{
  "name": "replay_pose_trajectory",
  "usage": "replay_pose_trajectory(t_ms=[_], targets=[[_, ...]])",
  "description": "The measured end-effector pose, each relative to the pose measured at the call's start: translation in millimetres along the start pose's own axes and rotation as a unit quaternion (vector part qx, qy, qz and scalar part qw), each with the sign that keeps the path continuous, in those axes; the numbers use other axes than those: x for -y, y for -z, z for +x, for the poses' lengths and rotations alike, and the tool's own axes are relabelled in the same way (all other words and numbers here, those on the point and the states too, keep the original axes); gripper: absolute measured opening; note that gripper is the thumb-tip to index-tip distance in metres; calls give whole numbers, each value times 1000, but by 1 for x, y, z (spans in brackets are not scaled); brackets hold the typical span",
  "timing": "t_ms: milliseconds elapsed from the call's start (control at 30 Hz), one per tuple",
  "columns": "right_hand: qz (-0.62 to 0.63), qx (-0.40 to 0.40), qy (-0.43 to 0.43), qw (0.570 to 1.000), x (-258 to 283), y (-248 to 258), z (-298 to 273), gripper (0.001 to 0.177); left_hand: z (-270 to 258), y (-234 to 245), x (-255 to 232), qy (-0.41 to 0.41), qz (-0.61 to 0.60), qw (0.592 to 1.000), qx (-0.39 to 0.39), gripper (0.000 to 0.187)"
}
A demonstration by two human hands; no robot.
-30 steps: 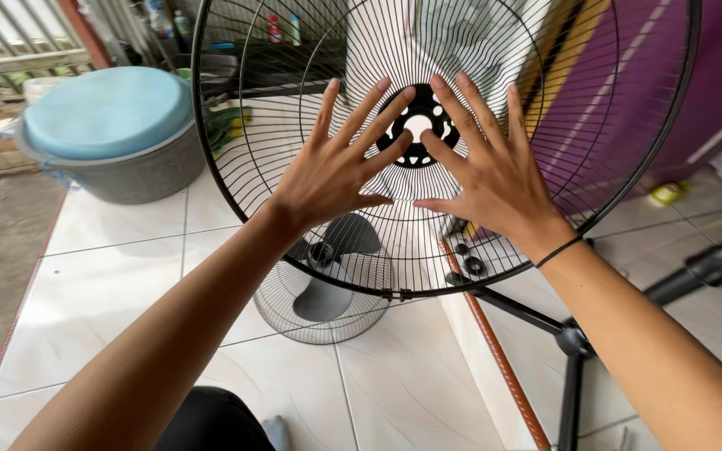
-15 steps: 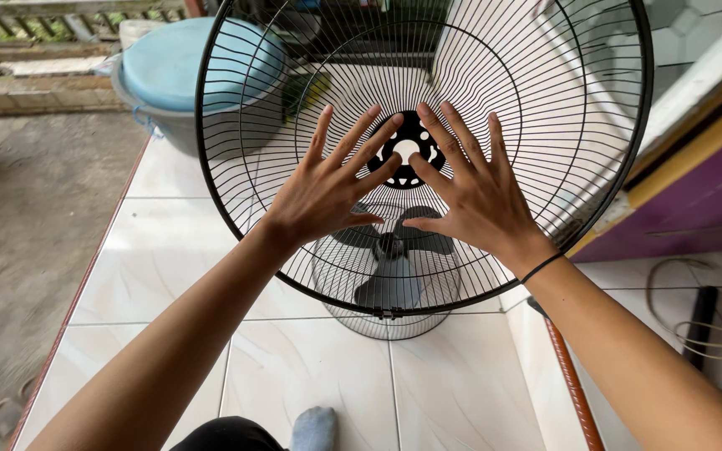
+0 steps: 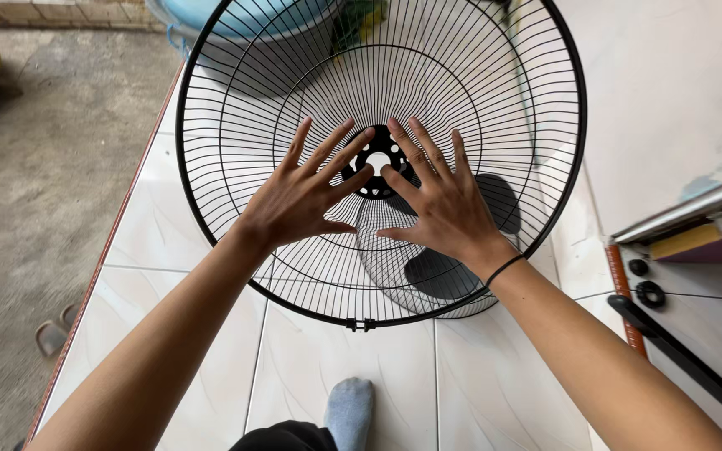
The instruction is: The person disassembles a standing fan by removing the front grille, unscrewing the central nut, and detaching the fan blades. They use a screwdriver to loosen the nut and place the removed parts on the floor.
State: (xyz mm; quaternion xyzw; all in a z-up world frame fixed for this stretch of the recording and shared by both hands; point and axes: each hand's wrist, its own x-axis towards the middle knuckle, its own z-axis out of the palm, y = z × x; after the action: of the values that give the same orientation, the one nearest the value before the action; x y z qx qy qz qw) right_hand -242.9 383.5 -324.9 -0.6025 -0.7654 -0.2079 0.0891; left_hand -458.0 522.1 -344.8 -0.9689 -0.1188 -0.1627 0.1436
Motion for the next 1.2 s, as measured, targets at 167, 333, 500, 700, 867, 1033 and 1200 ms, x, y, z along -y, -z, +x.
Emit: replay_pose_trajectory(t_ms=[167, 333, 500, 700, 867, 1033, 1200], targets=[[45, 18, 11, 999, 31, -54, 18, 90, -42, -33, 22, 15, 3, 999, 40, 97], [79, 41, 16, 996, 64, -101, 37, 92, -82, -60, 43, 31, -10, 996, 87, 100], [141, 80, 14, 987, 93, -148, 51, 94, -112, -92, 62, 48, -79, 987, 130, 106], [185, 131, 8, 974, 117, -208, 63, 96, -140, -141, 80, 63, -99, 966, 231, 108], [205, 172, 7, 964, 127, -255, 74, 101, -156, -188, 90, 88, -143, 955, 244, 110], [214, 220, 2, 952, 136, -298, 84, 104, -175, -234, 98, 111, -177, 946, 248, 110], [217, 242, 7, 946, 147, -330, 92, 107, -189, -266, 106, 124, -174, 931, 295, 109]])
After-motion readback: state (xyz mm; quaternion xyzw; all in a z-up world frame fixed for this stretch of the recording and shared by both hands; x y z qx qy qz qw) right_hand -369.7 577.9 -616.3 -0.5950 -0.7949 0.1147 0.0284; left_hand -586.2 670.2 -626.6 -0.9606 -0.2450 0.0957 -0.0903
